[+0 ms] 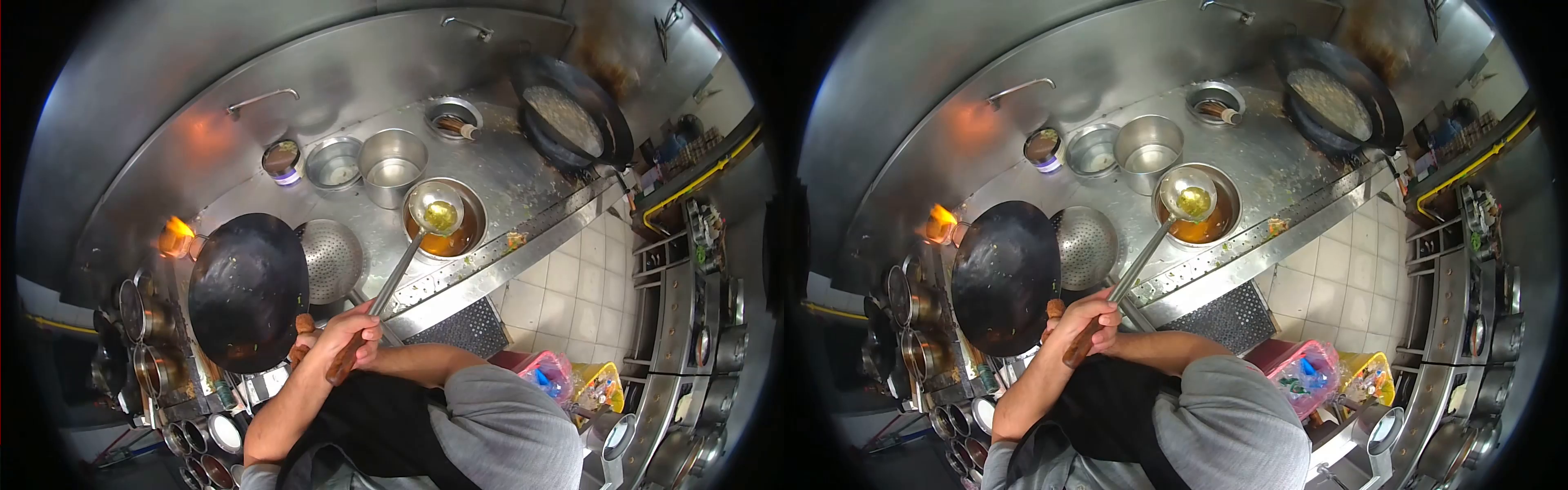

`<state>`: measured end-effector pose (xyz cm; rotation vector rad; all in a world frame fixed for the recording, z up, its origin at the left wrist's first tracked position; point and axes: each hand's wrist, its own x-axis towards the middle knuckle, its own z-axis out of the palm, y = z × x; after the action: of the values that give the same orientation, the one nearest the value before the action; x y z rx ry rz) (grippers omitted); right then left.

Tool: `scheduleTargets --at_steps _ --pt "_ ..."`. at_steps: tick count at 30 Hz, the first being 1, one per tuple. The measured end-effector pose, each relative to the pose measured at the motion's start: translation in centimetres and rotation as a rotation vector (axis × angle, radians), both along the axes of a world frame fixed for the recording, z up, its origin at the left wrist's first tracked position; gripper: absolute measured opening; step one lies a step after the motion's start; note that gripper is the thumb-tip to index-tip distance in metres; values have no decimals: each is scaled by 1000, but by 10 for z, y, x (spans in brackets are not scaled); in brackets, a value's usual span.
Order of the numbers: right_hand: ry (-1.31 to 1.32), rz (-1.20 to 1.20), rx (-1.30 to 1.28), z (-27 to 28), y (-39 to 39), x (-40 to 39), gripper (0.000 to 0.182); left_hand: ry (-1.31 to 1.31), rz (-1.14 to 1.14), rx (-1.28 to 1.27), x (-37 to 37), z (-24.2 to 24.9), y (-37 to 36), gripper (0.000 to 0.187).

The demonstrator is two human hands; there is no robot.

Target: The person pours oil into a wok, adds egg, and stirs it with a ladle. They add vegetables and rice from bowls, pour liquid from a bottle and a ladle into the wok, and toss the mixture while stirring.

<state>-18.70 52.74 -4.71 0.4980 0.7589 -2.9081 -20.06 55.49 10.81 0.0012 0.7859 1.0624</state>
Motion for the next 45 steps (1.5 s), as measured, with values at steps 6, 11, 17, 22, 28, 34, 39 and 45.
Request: scheduleTargets --at_steps 6,11,17,22,28,34,39,45 --pt "35 -36 62 2 -12 -27 18 -457 140 160 -39 -3 -69 50" --pt "-137 -122 -23 -6 -25 -73 15 -63 301 164 -93 58 -159 57" --pt "-301 -152 133 -4 -58 -130 28 899 256 18 -178 61 -216 69" --pt "-350 -191 125 -5 -82 -173 26 1410 216 -77 -257 15 -215 66" --pt "-343 -199 110 -37 -102 -204 29 1781 259 -221 -290 -32 -256 65" --pt "-386 -173 130 -30 -100 -197 32 2024 218 -359 -281 -75 -332 65" --pt "-289 -21 249 13 -83 -126 50 1810 261 -358 -245 -67 -335 66" --pt "-266 -227 322 -7 -54 27 53 666 490 -41 -151 23 -251 69"
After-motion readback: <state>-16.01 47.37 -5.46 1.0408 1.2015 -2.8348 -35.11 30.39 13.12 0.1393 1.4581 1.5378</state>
